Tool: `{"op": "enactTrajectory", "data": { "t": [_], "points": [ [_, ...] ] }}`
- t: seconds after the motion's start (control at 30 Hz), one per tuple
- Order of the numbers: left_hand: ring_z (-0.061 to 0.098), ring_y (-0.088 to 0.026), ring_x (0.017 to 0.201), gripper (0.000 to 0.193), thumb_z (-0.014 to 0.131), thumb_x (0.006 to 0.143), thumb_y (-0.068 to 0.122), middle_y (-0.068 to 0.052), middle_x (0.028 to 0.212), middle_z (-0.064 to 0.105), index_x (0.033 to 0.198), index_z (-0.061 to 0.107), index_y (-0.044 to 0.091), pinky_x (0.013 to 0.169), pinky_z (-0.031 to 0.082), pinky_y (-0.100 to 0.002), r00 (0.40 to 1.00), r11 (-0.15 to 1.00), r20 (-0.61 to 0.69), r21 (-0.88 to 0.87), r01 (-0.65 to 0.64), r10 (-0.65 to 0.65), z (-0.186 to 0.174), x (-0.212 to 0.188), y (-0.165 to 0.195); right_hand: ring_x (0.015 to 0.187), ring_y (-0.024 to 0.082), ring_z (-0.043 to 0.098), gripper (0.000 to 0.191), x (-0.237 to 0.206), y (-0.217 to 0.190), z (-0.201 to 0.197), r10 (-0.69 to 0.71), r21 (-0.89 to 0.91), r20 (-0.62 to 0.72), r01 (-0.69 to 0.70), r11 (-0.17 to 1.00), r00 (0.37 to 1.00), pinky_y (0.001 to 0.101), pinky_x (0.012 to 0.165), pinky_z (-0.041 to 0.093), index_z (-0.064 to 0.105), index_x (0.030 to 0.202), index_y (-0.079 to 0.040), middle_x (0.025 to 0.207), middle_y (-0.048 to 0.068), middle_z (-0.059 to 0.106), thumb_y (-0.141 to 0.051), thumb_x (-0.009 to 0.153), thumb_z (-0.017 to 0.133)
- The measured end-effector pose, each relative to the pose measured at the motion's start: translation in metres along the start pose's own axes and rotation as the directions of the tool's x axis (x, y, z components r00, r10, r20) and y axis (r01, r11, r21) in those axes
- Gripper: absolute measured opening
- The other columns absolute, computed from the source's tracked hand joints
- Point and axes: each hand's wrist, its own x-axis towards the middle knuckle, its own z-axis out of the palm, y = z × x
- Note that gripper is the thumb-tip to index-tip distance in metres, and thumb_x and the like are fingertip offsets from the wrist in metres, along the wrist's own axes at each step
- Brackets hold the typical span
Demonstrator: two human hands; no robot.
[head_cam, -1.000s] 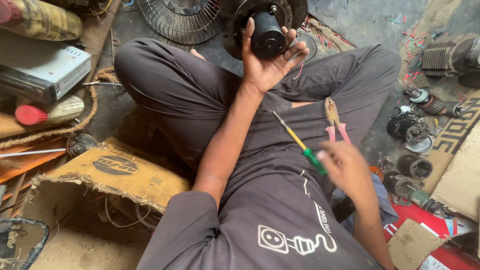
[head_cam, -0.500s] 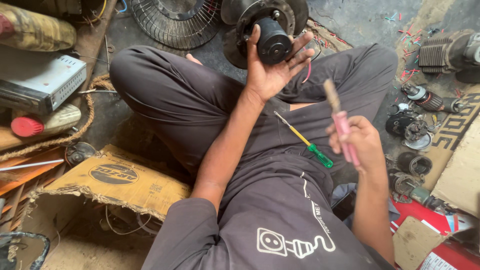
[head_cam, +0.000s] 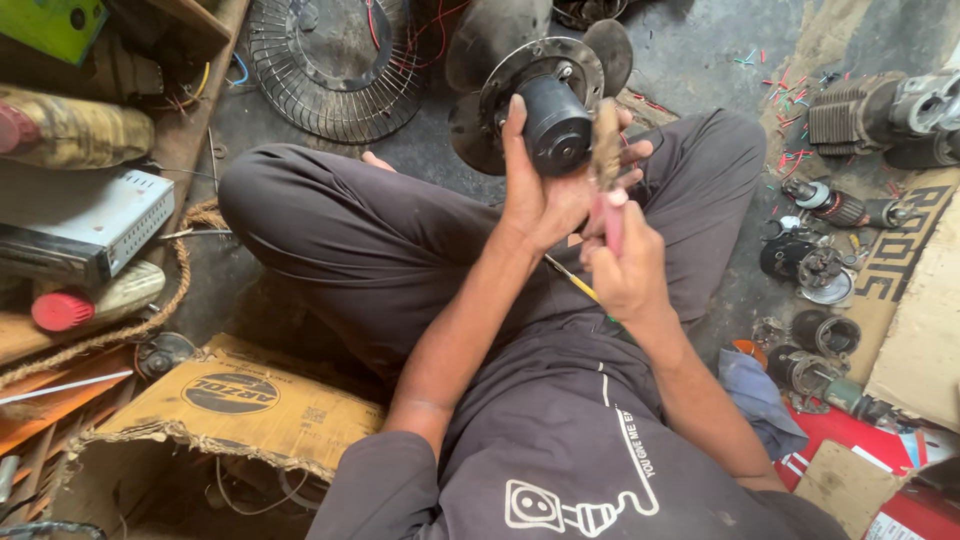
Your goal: The person sits on the floor and uses a screwdriver to tighten screws on a small cylindrical electrical component. They rotate the component to access different sides and continue adjusting the screws.
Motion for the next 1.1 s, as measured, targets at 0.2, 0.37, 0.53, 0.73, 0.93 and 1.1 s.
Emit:
{"op": "enactTrajectory", "data": {
  "t": [0.2,0.37,0.53,0.73,0.93,1.1],
  "points": [
    [0.063,-0.045,0.121,0.089,0.051,0.091,0.080,-0.017,0.130,0.061,0.112,0.063,-0.005,0.104,0.053,-0.059,0.993,0.996,-0.090,-0.063,0.067,-0.072,-0.005,-0.002,0.001,0.074,0.020,0.063,0.036,-0.012,0.002,-0.005,-0.098,0.000,-0.119,0.098,0.995,0.988,0.0314,0.071,0.053,0.053,0.126,0.008,0.090,0.014,0.063,0.005,0.091,0.051],
    [0.059,-0.046,0.121,0.086,0.051,0.095,0.080,-0.017,0.134,0.063,0.116,0.066,-0.002,0.101,0.049,-0.060,0.997,0.999,-0.064,0.038,0.034,-0.032,-0.012,-0.006,-0.008,0.081,0.037,0.066,0.020,-0.011,-0.003,-0.013,-0.057,-0.193,-0.001,0.056,0.980,0.998,0.0405,0.077,0.054,0.055,0.111,0.002,0.090,0.016,0.063,0.004,0.091,0.053],
    [0.061,-0.045,0.124,0.087,0.051,0.094,0.081,-0.024,0.122,0.064,0.115,0.066,-0.002,0.100,0.048,-0.055,0.990,0.985,0.011,-0.100,0.141,-0.141,-0.019,0.002,-0.008,0.076,0.039,0.060,0.033,-0.011,-0.008,-0.020,-0.215,-0.309,-0.007,0.202,0.929,0.977,0.0441,0.071,0.051,0.057,0.116,0.005,0.089,0.023,0.058,0.000,0.084,0.055],
    [0.066,-0.045,0.114,0.077,0.066,0.087,0.067,-0.019,0.116,0.065,0.115,0.065,-0.005,0.105,0.051,-0.055,0.948,0.982,-0.316,0.162,0.093,-0.037,-0.019,0.002,0.006,0.063,0.030,0.064,0.016,-0.005,0.004,-0.041,0.383,0.080,0.027,-0.384,0.920,0.923,0.0372,0.060,0.051,0.061,0.097,-0.002,0.070,0.014,0.063,-0.012,0.085,0.064],
    [0.074,-0.032,0.096,0.057,0.082,0.072,0.040,-0.012,0.107,0.075,0.115,0.069,0.004,0.084,0.058,-0.045,0.834,0.025,-0.352,0.926,0.378,0.426,0.031,0.005,0.041,0.083,0.037,0.068,0.032,0.034,0.060,-0.106,0.107,-0.389,-0.332,-0.240,0.890,0.937,0.0428,0.071,0.053,0.066,0.097,-0.004,0.089,0.018,0.068,-0.020,0.075,0.083],
    [0.067,-0.042,0.101,0.067,0.090,0.069,0.041,-0.022,0.111,0.071,0.117,0.062,0.004,0.081,0.053,-0.051,0.889,-0.708,0.041,0.622,0.335,0.457,0.064,-0.001,0.058,0.092,0.045,0.064,0.043,0.048,0.168,-0.160,0.017,-0.697,-0.275,-0.211,0.686,0.961,0.0511,0.079,0.052,0.067,0.094,-0.001,0.094,0.021,0.067,-0.022,0.066,0.092]
  ]
}}
